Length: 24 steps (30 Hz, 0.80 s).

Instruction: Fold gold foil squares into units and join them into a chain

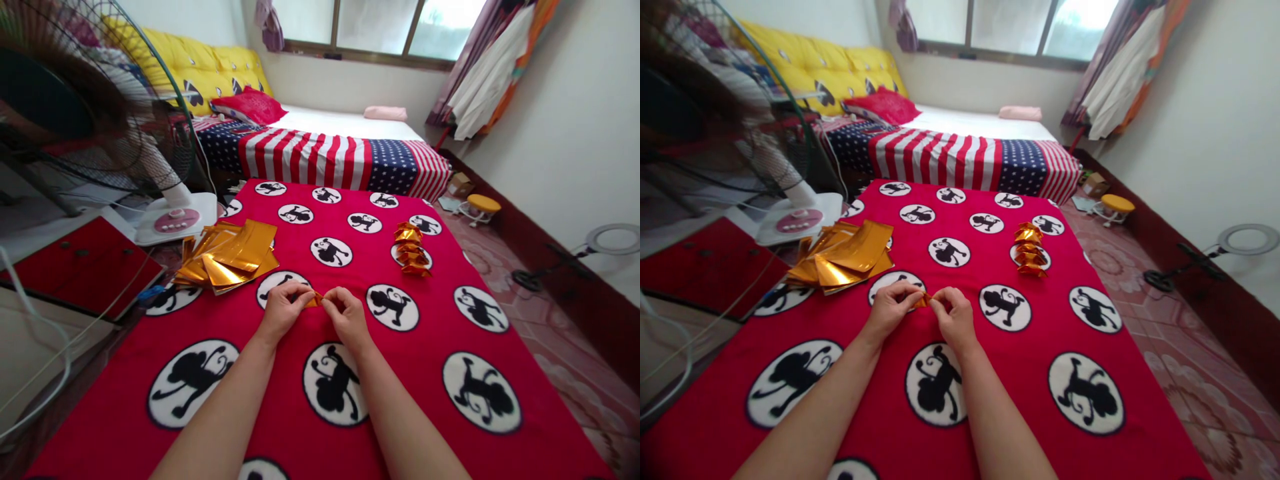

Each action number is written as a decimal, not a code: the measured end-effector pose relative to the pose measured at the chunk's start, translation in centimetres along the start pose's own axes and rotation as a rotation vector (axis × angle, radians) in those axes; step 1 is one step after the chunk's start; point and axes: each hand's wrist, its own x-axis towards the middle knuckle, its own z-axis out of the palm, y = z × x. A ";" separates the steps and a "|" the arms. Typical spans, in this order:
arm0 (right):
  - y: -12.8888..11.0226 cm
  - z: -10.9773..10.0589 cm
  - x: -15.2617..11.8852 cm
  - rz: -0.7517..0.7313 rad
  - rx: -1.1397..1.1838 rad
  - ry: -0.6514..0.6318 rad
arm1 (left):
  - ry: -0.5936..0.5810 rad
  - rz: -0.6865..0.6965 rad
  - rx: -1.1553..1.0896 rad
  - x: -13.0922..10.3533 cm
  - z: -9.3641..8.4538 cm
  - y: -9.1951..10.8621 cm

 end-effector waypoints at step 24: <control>0.1 -0.4 0.2 0.103 0.223 0.198 | -0.072 -0.086 -0.002 -0.4 0.2 0.4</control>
